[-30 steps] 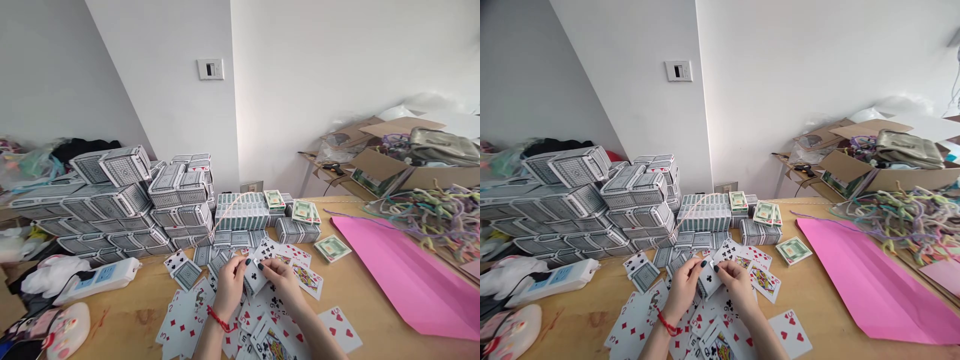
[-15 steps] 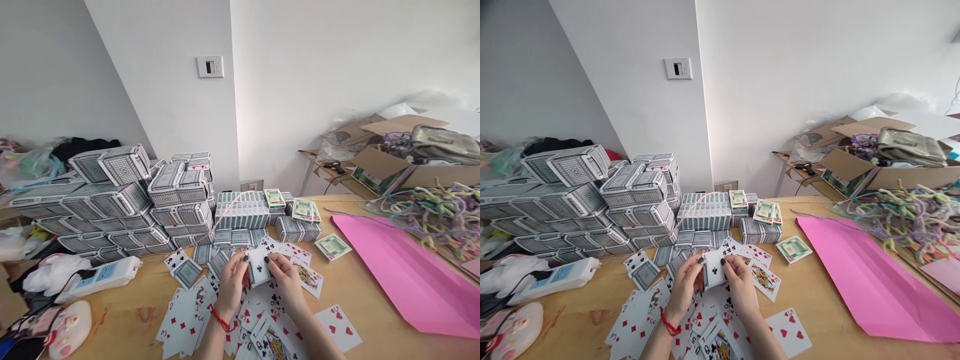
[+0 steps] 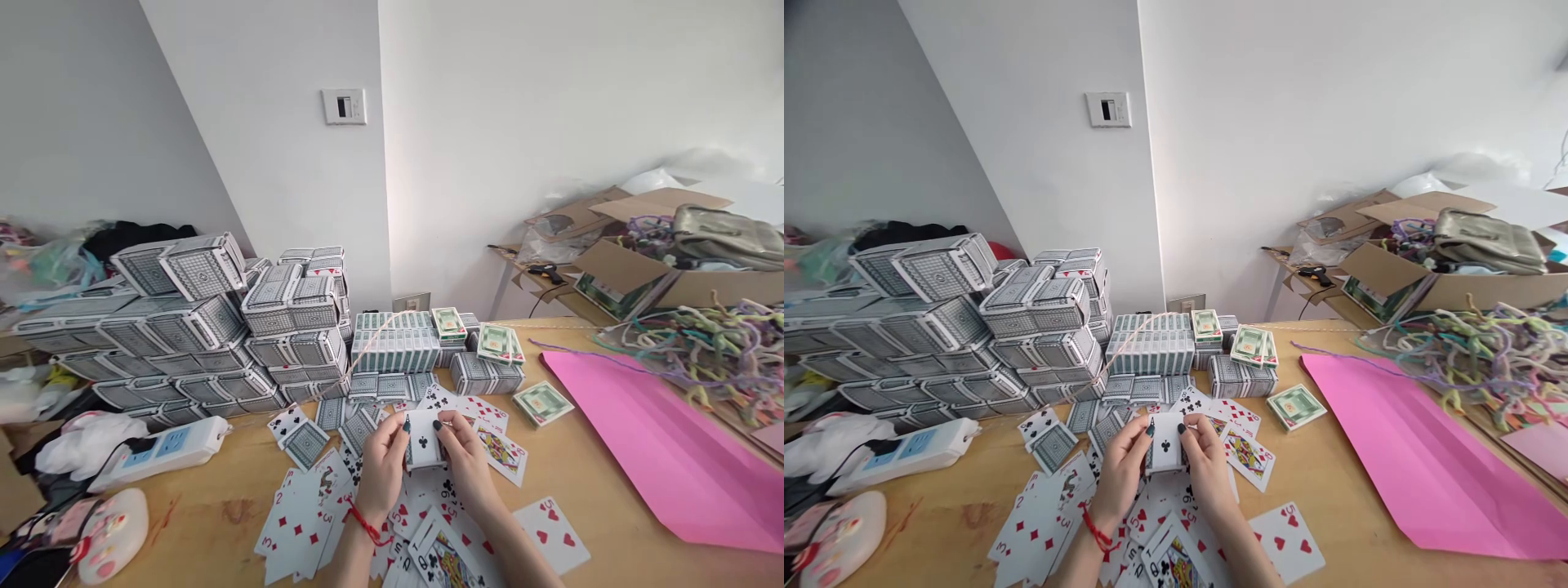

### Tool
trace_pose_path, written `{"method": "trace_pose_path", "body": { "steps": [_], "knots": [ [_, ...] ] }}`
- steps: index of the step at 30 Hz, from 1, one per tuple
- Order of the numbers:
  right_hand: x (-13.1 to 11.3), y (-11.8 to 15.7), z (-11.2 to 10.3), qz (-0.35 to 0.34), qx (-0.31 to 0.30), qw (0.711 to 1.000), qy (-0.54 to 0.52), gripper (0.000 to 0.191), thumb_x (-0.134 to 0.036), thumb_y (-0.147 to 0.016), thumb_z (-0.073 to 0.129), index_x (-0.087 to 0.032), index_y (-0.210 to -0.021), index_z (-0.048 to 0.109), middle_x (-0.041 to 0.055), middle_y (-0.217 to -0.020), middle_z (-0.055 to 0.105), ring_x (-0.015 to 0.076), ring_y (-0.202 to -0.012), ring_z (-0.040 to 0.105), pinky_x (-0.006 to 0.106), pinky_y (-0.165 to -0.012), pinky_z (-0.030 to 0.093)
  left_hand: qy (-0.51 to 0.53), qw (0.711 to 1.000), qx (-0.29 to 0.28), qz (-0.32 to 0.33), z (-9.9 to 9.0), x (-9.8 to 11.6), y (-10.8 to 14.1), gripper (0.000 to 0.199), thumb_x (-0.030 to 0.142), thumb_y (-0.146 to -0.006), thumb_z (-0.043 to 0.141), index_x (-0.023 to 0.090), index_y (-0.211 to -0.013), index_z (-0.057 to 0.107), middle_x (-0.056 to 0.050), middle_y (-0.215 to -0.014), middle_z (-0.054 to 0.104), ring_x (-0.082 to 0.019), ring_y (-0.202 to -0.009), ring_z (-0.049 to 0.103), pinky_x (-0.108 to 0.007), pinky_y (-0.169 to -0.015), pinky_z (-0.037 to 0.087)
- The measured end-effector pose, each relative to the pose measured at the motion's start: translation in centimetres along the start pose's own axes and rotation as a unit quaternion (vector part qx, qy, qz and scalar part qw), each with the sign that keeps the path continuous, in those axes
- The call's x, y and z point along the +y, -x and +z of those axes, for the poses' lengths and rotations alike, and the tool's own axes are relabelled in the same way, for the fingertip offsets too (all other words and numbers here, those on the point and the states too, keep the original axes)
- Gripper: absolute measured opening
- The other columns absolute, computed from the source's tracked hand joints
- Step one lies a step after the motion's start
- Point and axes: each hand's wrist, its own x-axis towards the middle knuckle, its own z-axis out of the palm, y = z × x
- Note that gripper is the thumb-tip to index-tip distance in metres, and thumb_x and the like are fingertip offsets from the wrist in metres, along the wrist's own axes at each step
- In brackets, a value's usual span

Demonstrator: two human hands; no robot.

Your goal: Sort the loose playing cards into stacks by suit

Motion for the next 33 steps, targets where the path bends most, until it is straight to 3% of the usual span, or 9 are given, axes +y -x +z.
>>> {"method": "trace_pose_path", "body": {
  "steps": [8, 11, 18, 21, 27, 33],
  "knots": [
    [-0.1, 0.2, 0.4, 0.051, -0.005, 0.995, -0.084, 0.017, -0.031, -0.073, 0.054, -0.025, -0.088, 0.049, -0.0065, -0.058, 0.047, 0.0111, -0.048, 0.039, 0.020, -0.046, 0.032, 0.040, 0.999, -0.002, 0.000, 0.4, -0.1, 0.1, 0.021, 0.026, -0.082, 0.041, 0.017, -0.091, 0.058, 0.002, -0.063, 0.049, -0.010, -0.053, 0.040, -0.019, -0.052, 0.035],
    [-0.1, 0.2, 0.4, 0.059, -0.006, 0.994, -0.093, 0.015, -0.030, -0.072, 0.054, -0.025, -0.085, 0.050, -0.0068, -0.055, 0.045, 0.0110, -0.047, 0.038, 0.021, -0.045, 0.031, 0.051, 0.999, 0.011, -0.001, 0.6, -0.2, 0.2, 0.019, 0.025, -0.081, 0.040, 0.018, -0.091, 0.055, 0.003, -0.061, 0.045, -0.010, -0.053, 0.038, -0.019, -0.052, 0.034],
    [-0.2, 0.2, 0.4, 0.063, 0.001, 0.990, -0.129, 0.007, -0.027, -0.069, 0.059, -0.023, -0.074, 0.056, -0.0061, -0.055, 0.045, 0.0100, -0.048, 0.038, 0.020, -0.045, 0.030, 0.050, 0.997, 0.058, 0.027, 0.8, -0.9, 0.3, 0.013, 0.022, -0.079, 0.041, 0.019, -0.070, 0.049, 0.003, -0.063, 0.043, -0.011, -0.055, 0.039, -0.020, -0.052, 0.034],
    [-0.2, 0.1, 0.4, 0.067, -0.004, 0.986, -0.153, 0.016, -0.036, -0.071, 0.056, -0.020, -0.072, 0.059, -0.0041, -0.055, 0.047, 0.0106, -0.049, 0.040, 0.021, -0.045, 0.030, 0.037, 0.998, 0.046, 0.037, 0.7, -0.9, 0.3, 0.015, 0.022, -0.081, 0.039, 0.019, -0.070, 0.048, 0.003, -0.063, 0.044, -0.011, -0.053, 0.039, -0.020, -0.051, 0.033],
    [-0.1, 0.0, 0.2, 0.104, -0.021, 0.992, -0.072, 0.028, -0.045, -0.069, 0.060, -0.019, -0.062, 0.052, -0.0070, -0.048, 0.037, 0.0081, -0.042, 0.031, 0.020, -0.042, 0.023, -0.021, 0.996, 0.021, 0.082, 0.6, -0.5, 0.6, 0.017, 0.020, -0.082, 0.037, 0.020, -0.069, 0.049, 0.002, -0.064, 0.048, -0.012, -0.057, 0.043, -0.020, -0.054, 0.034],
    [-0.2, -0.3, -0.2, 0.032, -0.040, 0.998, 0.029, 0.031, -0.048, -0.070, 0.059, -0.018, -0.067, 0.052, -0.0065, -0.052, 0.039, 0.0075, -0.045, 0.029, 0.019, -0.043, 0.023, -0.012, 0.997, -0.009, 0.074, 0.5, -0.1, 0.5, 0.016, 0.022, -0.083, 0.038, 0.019, -0.079, 0.053, -0.001, -0.074, 0.053, -0.014, -0.069, 0.049, -0.022, -0.065, 0.038]
  ]
}}
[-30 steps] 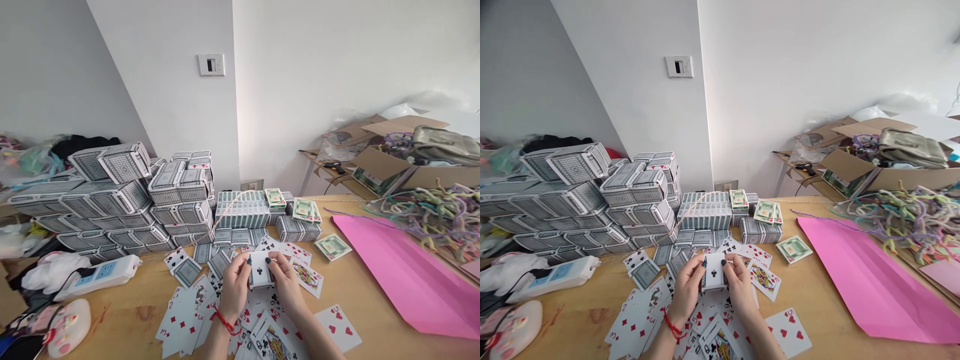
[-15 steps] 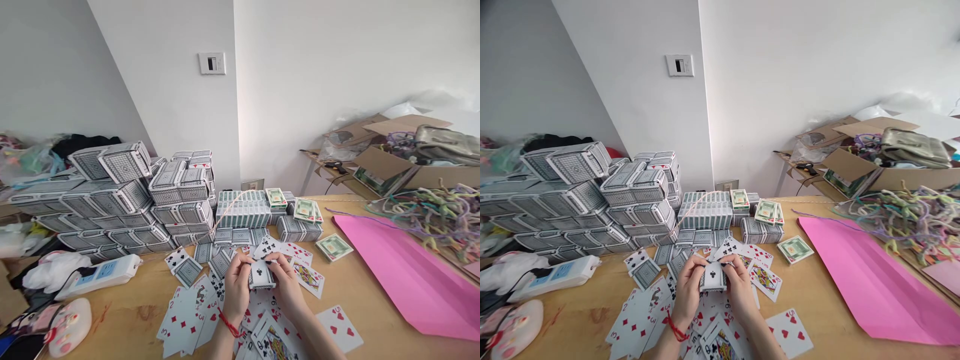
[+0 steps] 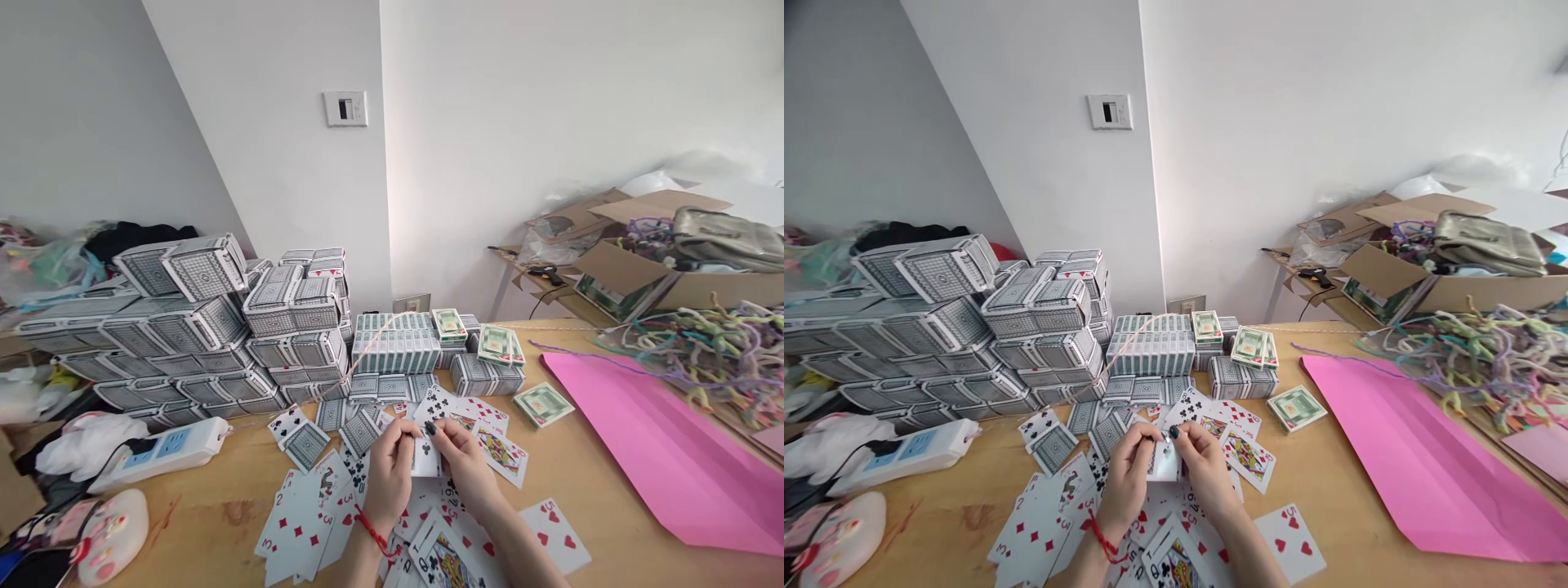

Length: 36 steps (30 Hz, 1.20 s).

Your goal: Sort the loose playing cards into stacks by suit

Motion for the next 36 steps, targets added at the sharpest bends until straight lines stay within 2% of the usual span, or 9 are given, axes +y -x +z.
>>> {"method": "trace_pose_path", "body": {
  "steps": [3, 5, 8, 14, 20, 26, 29, 32, 36],
  "knots": [
    [-0.1, 0.0, -0.1, -0.056, 0.024, 0.996, 0.071, 0.030, -0.046, -0.074, 0.055, -0.017, -0.067, 0.054, -0.0040, -0.056, 0.044, 0.0097, -0.050, 0.035, 0.021, -0.047, 0.029, 0.058, 0.997, -0.025, -0.043, 0.0, 0.1, -0.2, 0.021, 0.026, -0.081, 0.045, 0.018, -0.100, 0.051, -0.002, -0.080, 0.053, -0.014, -0.071, 0.050, -0.023, -0.066, 0.040],
    [0.1, 0.1, -0.1, -0.091, 0.034, 0.987, 0.126, 0.028, -0.044, -0.076, 0.053, -0.018, -0.066, 0.055, -0.0025, -0.057, 0.047, 0.0116, -0.053, 0.039, 0.022, -0.050, 0.031, 0.053, 0.996, -0.010, -0.074, 0.2, -0.1, -0.4, 0.031, 0.031, -0.076, 0.055, 0.018, -0.104, 0.050, -0.001, -0.079, 0.052, -0.013, -0.068, 0.049, -0.022, -0.063, 0.040],
    [0.5, 0.0, -0.1, -0.125, 0.035, 0.974, 0.185, 0.026, -0.041, -0.078, 0.050, -0.018, -0.069, 0.056, -0.0004, -0.060, 0.052, 0.0140, -0.058, 0.044, 0.023, -0.054, 0.035, 0.004, 0.994, 0.037, -0.103, 0.4, -0.6, -0.6, 0.026, 0.039, -0.068, 0.063, 0.017, -0.081, 0.057, 0.003, -0.067, 0.046, -0.011, -0.059, 0.042, -0.021, -0.056, 0.036],
    [0.8, 0.0, -0.4, -0.144, 0.045, 0.963, 0.221, 0.030, -0.042, -0.080, 0.045, -0.018, -0.069, 0.057, 0.0002, -0.061, 0.053, 0.0150, -0.058, 0.045, 0.024, -0.055, 0.036, 0.069, 0.990, 0.020, -0.122, 0.5, -1.1, -0.8, 0.025, 0.040, -0.072, 0.059, 0.017, -0.064, 0.053, 0.005, -0.056, 0.040, -0.010, -0.054, 0.037, -0.020, -0.052, 0.031],
    [1.3, 0.0, -0.3, -0.138, 0.062, 0.959, 0.240, 0.034, -0.045, -0.082, 0.040, -0.019, -0.063, 0.051, -0.0006, -0.058, 0.049, 0.0145, -0.055, 0.043, 0.025, -0.054, 0.036, 0.036, 0.994, 0.038, -0.101, 0.7, -1.7, -0.6, 0.020, 0.035, -0.075, 0.056, 0.017, -0.067, 0.054, 0.005, -0.055, 0.042, -0.010, -0.053, 0.038, -0.020, -0.052, 0.031],
    [1.6, -0.2, 0.3, -0.125, 0.065, 0.955, 0.260, 0.025, -0.043, -0.072, 0.056, -0.018, -0.075, 0.056, -0.0015, -0.058, 0.051, 0.0127, -0.049, 0.043, 0.024, -0.048, 0.036, -0.019, 0.992, 0.099, -0.075, 0.2, -2.0, -0.8, 0.022, 0.037, -0.078, 0.051, 0.017, -0.075, 0.058, 0.000, -0.062, 0.055, -0.015, -0.058, 0.050, -0.023, -0.056, 0.039],
    [1.4, -0.1, 0.4, -0.118, 0.070, 0.956, 0.261, 0.024, -0.040, -0.075, 0.053, -0.018, -0.081, 0.061, 0.0035, -0.066, 0.060, 0.0162, -0.055, 0.050, 0.026, -0.054, 0.039, -0.062, 0.994, 0.084, -0.031, -0.1, -1.9, -0.9, 0.022, 0.034, -0.081, 0.047, 0.019, -0.087, 0.061, -0.005, -0.083, 0.064, -0.020, -0.077, 0.058, -0.029, -0.072, 0.044],
    [1.0, 0.0, 0.2, -0.112, 0.069, 0.963, 0.233, 0.025, -0.040, -0.077, 0.052, -0.020, -0.085, 0.063, 0.0059, -0.076, 0.065, 0.0212, -0.067, 0.055, 0.029, -0.062, 0.040, -0.096, 0.994, 0.050, 0.018, -0.5, -1.8, -1.0, 0.022, 0.029, -0.082, 0.046, 0.022, -0.093, 0.063, -0.006, -0.096, 0.065, -0.021, -0.090, 0.058, -0.034, -0.082, 0.043],
    [0.7, -0.1, -0.1, -0.078, 0.053, 0.983, 0.159, 0.030, -0.047, -0.076, 0.051, -0.019, -0.070, 0.061, 0.0026, -0.063, 0.060, 0.0191, -0.060, 0.052, 0.029, -0.059, 0.039, -0.105, 0.994, 0.032, 0.017, -1.0, -1.9, -1.2, 0.023, 0.027, -0.082, 0.046, 0.024, -0.097, 0.063, -0.006, -0.100, 0.064, -0.022, -0.094, 0.057, -0.035, -0.083, 0.045]
  ]
}}
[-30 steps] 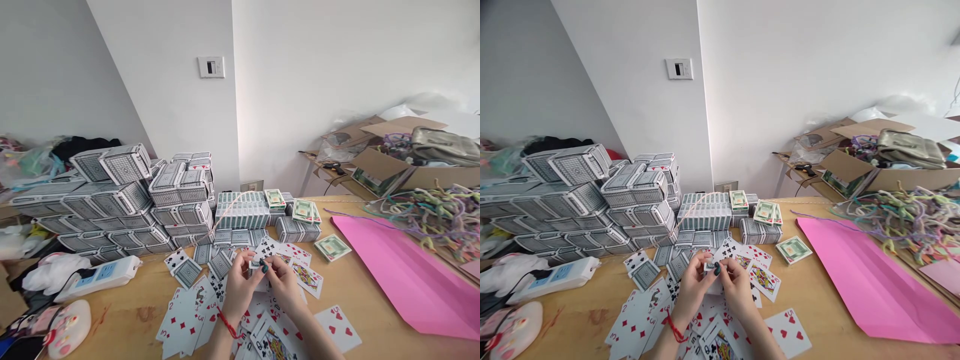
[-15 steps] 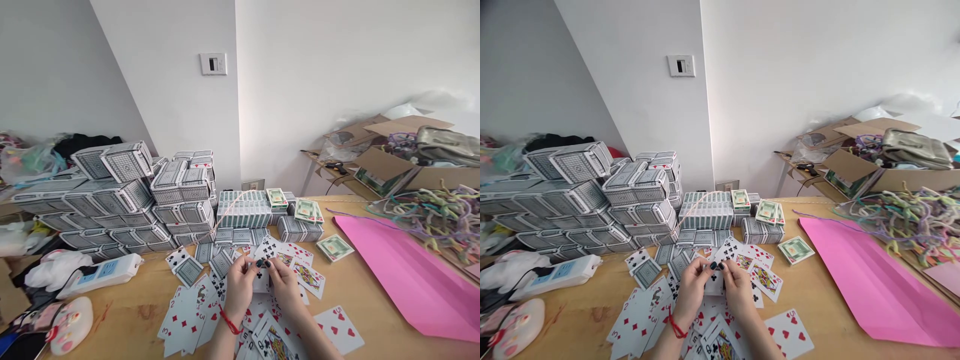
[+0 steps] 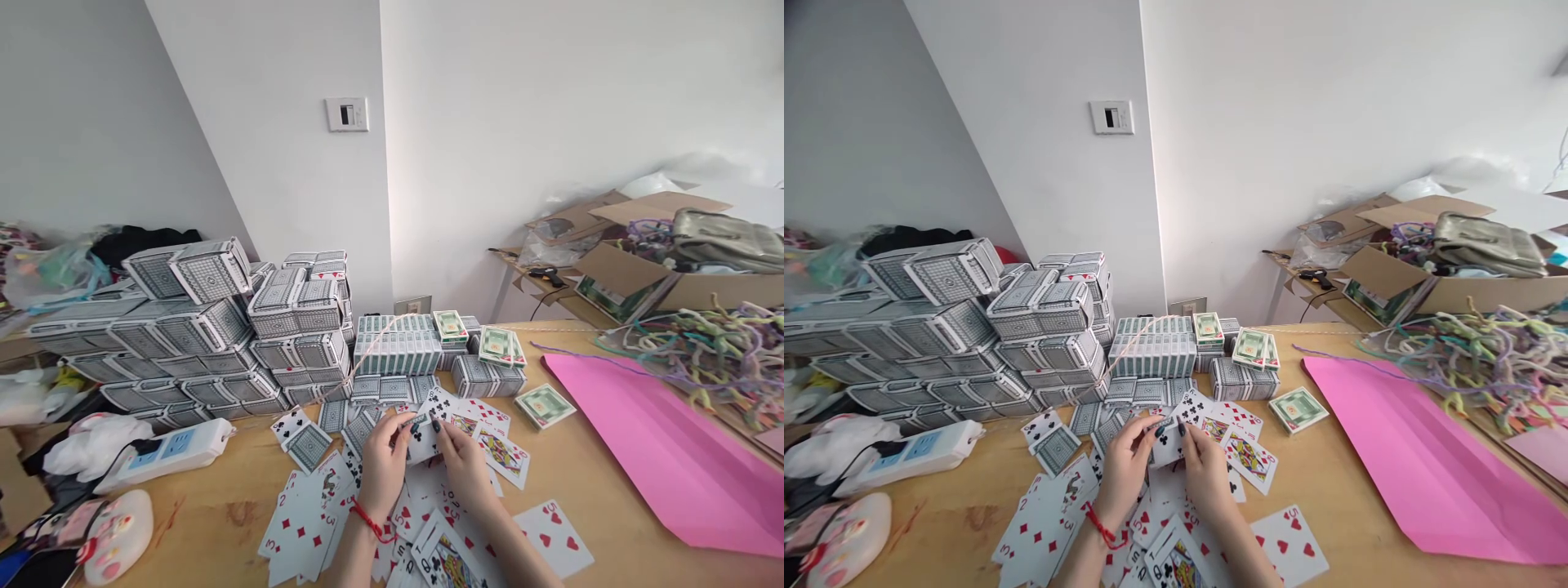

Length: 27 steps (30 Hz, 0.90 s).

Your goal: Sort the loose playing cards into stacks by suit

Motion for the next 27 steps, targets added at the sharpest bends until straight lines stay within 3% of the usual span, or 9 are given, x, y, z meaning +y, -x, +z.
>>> {"method": "trace_pose_path", "body": {
  "steps": [3, 7, 10, 16, 21, 27],
  "knots": [
    [-0.22, -0.05, 0.07, 0.065, -0.034, 0.988, -0.134, 0.031, -0.048, -0.074, 0.053, -0.020, -0.062, 0.056, -0.0012, -0.054, 0.053, 0.0154, -0.051, 0.048, 0.027, -0.052, 0.039, 0.007, 1.000, -0.009, -0.029, -0.32, 0.09, -0.03, 0.024, 0.029, -0.082, 0.046, 0.023, -0.099, 0.062, -0.006, -0.103, 0.063, -0.021, -0.092, 0.058, -0.033, -0.079, 0.046],
    [-0.48, 0.19, 0.32, 0.180, -0.094, 0.918, -0.342, 0.026, -0.044, -0.073, 0.057, -0.019, -0.066, 0.056, -0.0024, -0.054, 0.054, 0.0117, -0.045, 0.048, 0.025, -0.047, 0.040, 0.032, 0.996, -0.054, -0.066, -0.43, 0.58, 0.06, 0.026, 0.034, -0.082, 0.047, 0.023, -0.100, 0.061, -0.007, -0.096, 0.065, -0.020, -0.078, 0.060, -0.031, -0.067, 0.048],
    [-0.59, 0.37, 0.41, 0.227, -0.132, 0.886, -0.382, 0.025, -0.041, -0.073, 0.058, -0.016, -0.072, 0.059, -0.0012, -0.057, 0.057, 0.0094, -0.042, 0.047, 0.023, -0.043, 0.037, 0.046, 0.994, -0.074, -0.071, -0.24, 0.74, 0.06, 0.025, 0.035, -0.081, 0.048, 0.021, -0.097, 0.062, -0.007, -0.090, 0.066, -0.019, -0.075, 0.060, -0.030, -0.065, 0.047],
    [-0.95, 0.47, 0.67, 0.241, -0.109, 0.884, -0.386, 0.023, -0.039, -0.071, 0.060, -0.017, -0.067, 0.057, -0.0032, -0.054, 0.053, 0.0075, -0.040, 0.044, 0.020, -0.039, 0.031, 0.066, 0.994, -0.059, -0.061, 0.16, 0.42, 0.11, 0.025, 0.036, -0.079, 0.051, 0.019, -0.093, 0.062, -0.007, -0.089, 0.065, -0.017, -0.071, 0.058, -0.026, -0.061, 0.046],
    [-0.75, 0.41, 0.70, 0.254, -0.111, 0.888, -0.368, 0.029, -0.045, -0.074, 0.055, -0.017, -0.069, 0.057, -0.0002, -0.053, 0.058, 0.0108, -0.044, 0.051, 0.019, -0.039, 0.031, 0.094, 0.989, -0.078, -0.085, 0.27, 0.44, 0.18, 0.027, 0.039, -0.079, 0.051, 0.018, -0.094, 0.061, -0.005, -0.082, 0.063, -0.012, -0.054, 0.054, -0.023, -0.049, 0.043],
    [-0.62, 0.33, 0.61, 0.246, -0.133, 0.886, -0.370, 0.031, -0.046, -0.076, 0.052, -0.016, -0.071, 0.058, 0.0018, -0.056, 0.062, 0.0127, -0.049, 0.055, 0.019, -0.039, 0.031, 0.107, 0.989, -0.087, -0.049, 0.30, 0.93, 0.11, 0.028, 0.037, -0.080, 0.050, 0.019, -0.095, 0.063, -0.008, -0.095, 0.060, -0.014, -0.061, 0.057, -0.024, -0.051, 0.047]
  ]
}}
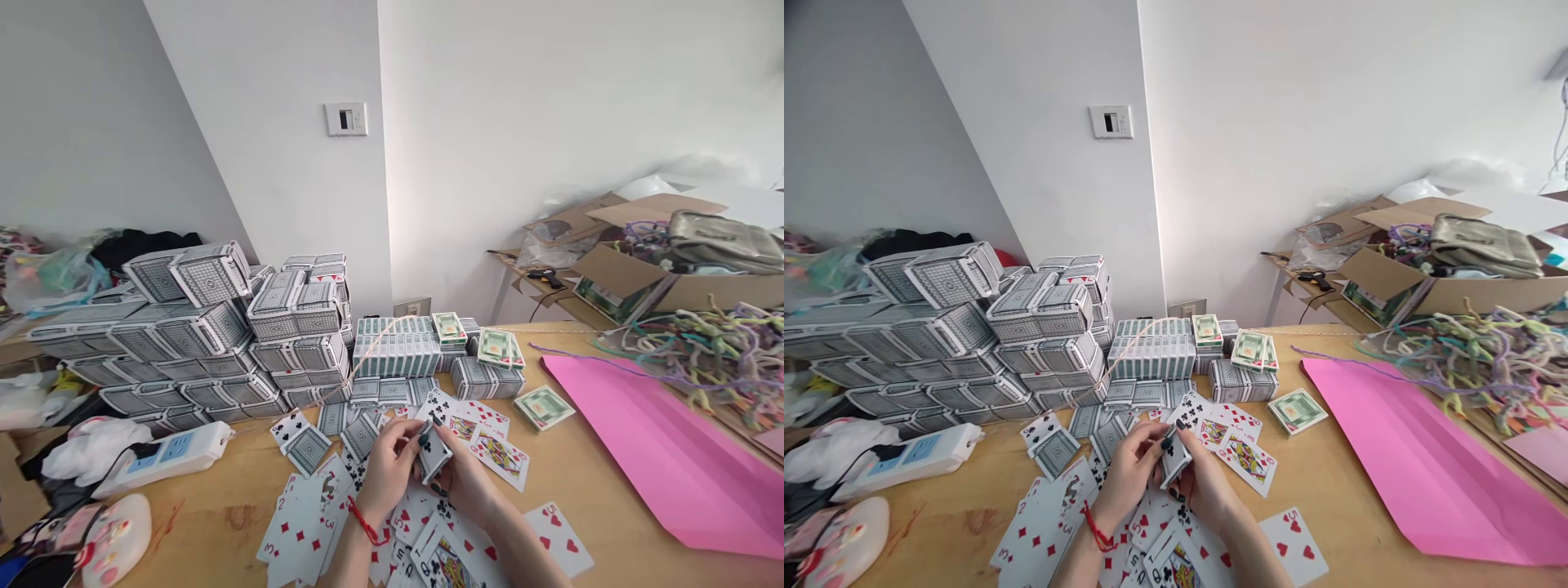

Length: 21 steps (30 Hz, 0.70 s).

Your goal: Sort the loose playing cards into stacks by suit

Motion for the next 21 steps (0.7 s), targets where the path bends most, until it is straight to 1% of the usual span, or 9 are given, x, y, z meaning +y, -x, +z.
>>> {"method": "trace_pose_path", "body": {
  "steps": [2, 3, 5, 7, 9, 13, 15, 18, 21],
  "knots": [
    [0.0, 0.0, 0.0, 0.001, -0.001, 1.000, -0.020, 0.028, -0.045, -0.075, 0.053, -0.017, -0.073, 0.058, 0.0019, -0.059, 0.064, 0.0128, -0.050, 0.056, 0.019, -0.039, 0.031, -0.013, 1.000, 0.014, 0.012, 0.1, 0.0, 0.0, 0.026, 0.036, -0.081, 0.049, 0.019, -0.096, 0.063, -0.008, -0.095, 0.060, -0.015, -0.067, 0.058, -0.026, -0.058, 0.049],
    [-0.1, 0.1, 0.1, 0.002, -0.001, 1.000, -0.027, 0.028, -0.044, -0.076, 0.054, -0.017, -0.073, 0.058, 0.0020, -0.060, 0.064, 0.0127, -0.050, 0.056, 0.019, -0.039, 0.032, -0.020, 0.999, 0.024, 0.022, 0.1, 0.0, 0.0, 0.025, 0.034, -0.081, 0.049, 0.019, -0.096, 0.062, -0.008, -0.096, 0.060, -0.017, -0.073, 0.059, -0.028, -0.064, 0.049],
    [-0.2, 0.1, 0.1, 0.005, 0.003, 0.999, -0.036, 0.027, -0.044, -0.076, 0.054, -0.017, -0.074, 0.058, 0.0020, -0.061, 0.064, 0.0126, -0.052, 0.056, 0.019, -0.041, 0.033, -0.027, 0.998, 0.044, 0.044, 0.1, -0.1, 0.0, 0.022, 0.031, -0.082, 0.049, 0.020, -0.095, 0.062, -0.008, -0.098, 0.059, -0.019, -0.088, 0.057, -0.031, -0.076, 0.047],
    [-0.3, 0.1, 0.2, 0.010, 0.016, 0.999, -0.038, 0.028, -0.045, -0.076, 0.053, -0.017, -0.074, 0.058, 0.0015, -0.060, 0.063, 0.0137, -0.053, 0.057, 0.020, -0.043, 0.035, -0.021, 0.997, 0.058, 0.053, 0.0, -0.2, -0.1, 0.021, 0.030, -0.082, 0.049, 0.020, -0.096, 0.060, -0.008, -0.101, 0.058, -0.020, -0.094, 0.055, -0.032, -0.081, 0.045],
    [-0.4, 0.2, 0.2, 0.010, 0.028, 0.999, -0.037, 0.029, -0.046, -0.075, 0.053, -0.018, -0.074, 0.057, 0.0012, -0.060, 0.062, 0.0145, -0.053, 0.057, 0.021, -0.045, 0.036, -0.008, 0.996, 0.076, 0.043, -0.2, -0.3, -0.1, 0.021, 0.030, -0.082, 0.049, 0.019, -0.097, 0.058, -0.008, -0.100, 0.058, -0.020, -0.093, 0.056, -0.032, -0.080, 0.045],
    [-0.4, 0.1, 0.4, -0.012, 0.013, 1.000, -0.022, 0.028, -0.046, -0.072, 0.055, -0.018, -0.071, 0.055, 0.0014, -0.063, 0.061, 0.0112, -0.047, 0.049, 0.022, -0.045, 0.035, -0.006, 0.991, 0.131, 0.006, -0.5, -0.4, 0.1, 0.019, 0.033, -0.079, 0.052, 0.019, -0.090, 0.055, -0.006, -0.084, 0.061, -0.019, -0.078, 0.059, -0.030, -0.070, 0.048],
    [-0.2, -0.1, 0.3, -0.032, 0.017, 0.999, -0.010, 0.027, -0.045, -0.070, 0.057, -0.018, -0.070, 0.054, 0.0002, -0.063, 0.059, 0.0098, -0.046, 0.046, 0.022, -0.044, 0.034, -0.014, 0.990, 0.142, 0.014, -0.6, -0.3, 0.2, 0.016, 0.031, -0.078, 0.053, 0.019, -0.088, 0.054, -0.006, -0.084, 0.061, -0.019, -0.077, 0.059, -0.029, -0.070, 0.047],
    [0.2, -0.4, -0.1, -0.071, 0.048, 0.996, 0.009, 0.025, -0.044, -0.071, 0.059, -0.020, -0.068, 0.052, -0.0026, -0.061, 0.054, 0.0091, -0.045, 0.044, 0.021, -0.043, 0.032, -0.014, 0.992, 0.112, 0.052, -0.6, 0.5, 0.4, 0.010, 0.025, -0.077, 0.052, 0.020, -0.086, 0.056, -0.008, -0.098, 0.060, -0.019, -0.083, 0.059, -0.030, -0.073, 0.047],
    [0.3, -0.7, -0.4, -0.091, 0.066, 0.993, 0.037, 0.029, -0.044, -0.072, 0.058, -0.020, -0.061, 0.047, -0.0061, -0.050, 0.043, 0.0077, -0.040, 0.038, 0.020, -0.041, 0.029, -0.025, 0.994, 0.046, 0.091, -0.4, 1.5, 0.7, 0.004, 0.020, -0.073, 0.054, 0.019, -0.074, 0.058, -0.008, -0.108, 0.059, -0.024, -0.100, 0.054, -0.034, -0.083, 0.044]
  ]
}}
